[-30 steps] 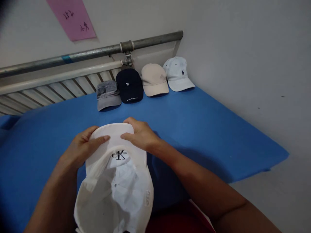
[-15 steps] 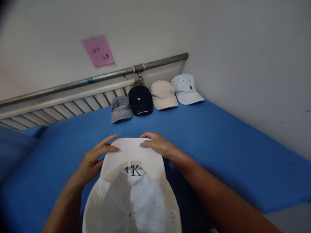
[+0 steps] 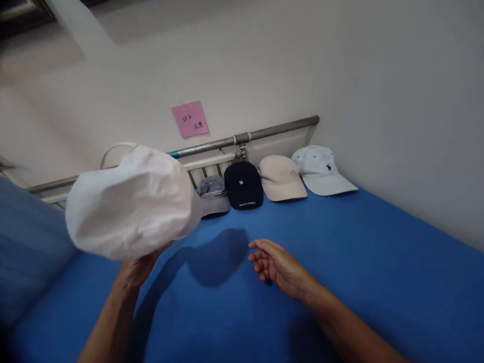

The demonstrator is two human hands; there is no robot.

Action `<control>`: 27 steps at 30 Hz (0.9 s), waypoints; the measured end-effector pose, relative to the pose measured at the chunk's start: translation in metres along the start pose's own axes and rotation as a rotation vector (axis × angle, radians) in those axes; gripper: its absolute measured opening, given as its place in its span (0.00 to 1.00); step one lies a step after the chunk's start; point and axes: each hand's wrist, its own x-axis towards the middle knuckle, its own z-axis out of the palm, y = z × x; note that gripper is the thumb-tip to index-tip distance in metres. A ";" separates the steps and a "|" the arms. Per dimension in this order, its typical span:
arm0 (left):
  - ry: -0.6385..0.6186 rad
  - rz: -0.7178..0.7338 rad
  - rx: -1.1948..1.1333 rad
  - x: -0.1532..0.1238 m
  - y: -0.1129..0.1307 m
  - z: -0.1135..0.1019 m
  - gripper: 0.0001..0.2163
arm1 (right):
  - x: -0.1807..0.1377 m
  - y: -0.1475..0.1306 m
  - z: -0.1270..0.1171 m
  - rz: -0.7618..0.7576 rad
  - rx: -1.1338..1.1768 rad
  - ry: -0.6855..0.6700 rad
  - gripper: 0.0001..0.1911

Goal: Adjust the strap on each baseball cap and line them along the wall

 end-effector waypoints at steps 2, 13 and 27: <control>0.105 -0.034 -0.117 0.021 -0.004 -0.010 0.13 | 0.000 0.002 0.003 0.001 -0.057 -0.007 0.11; 0.360 -0.171 -0.122 0.130 -0.057 -0.044 0.05 | 0.007 0.008 0.007 0.011 -0.307 -0.017 0.17; 0.466 -0.216 0.210 0.149 -0.067 -0.060 0.04 | -0.002 0.005 0.017 0.118 -0.534 -0.092 0.21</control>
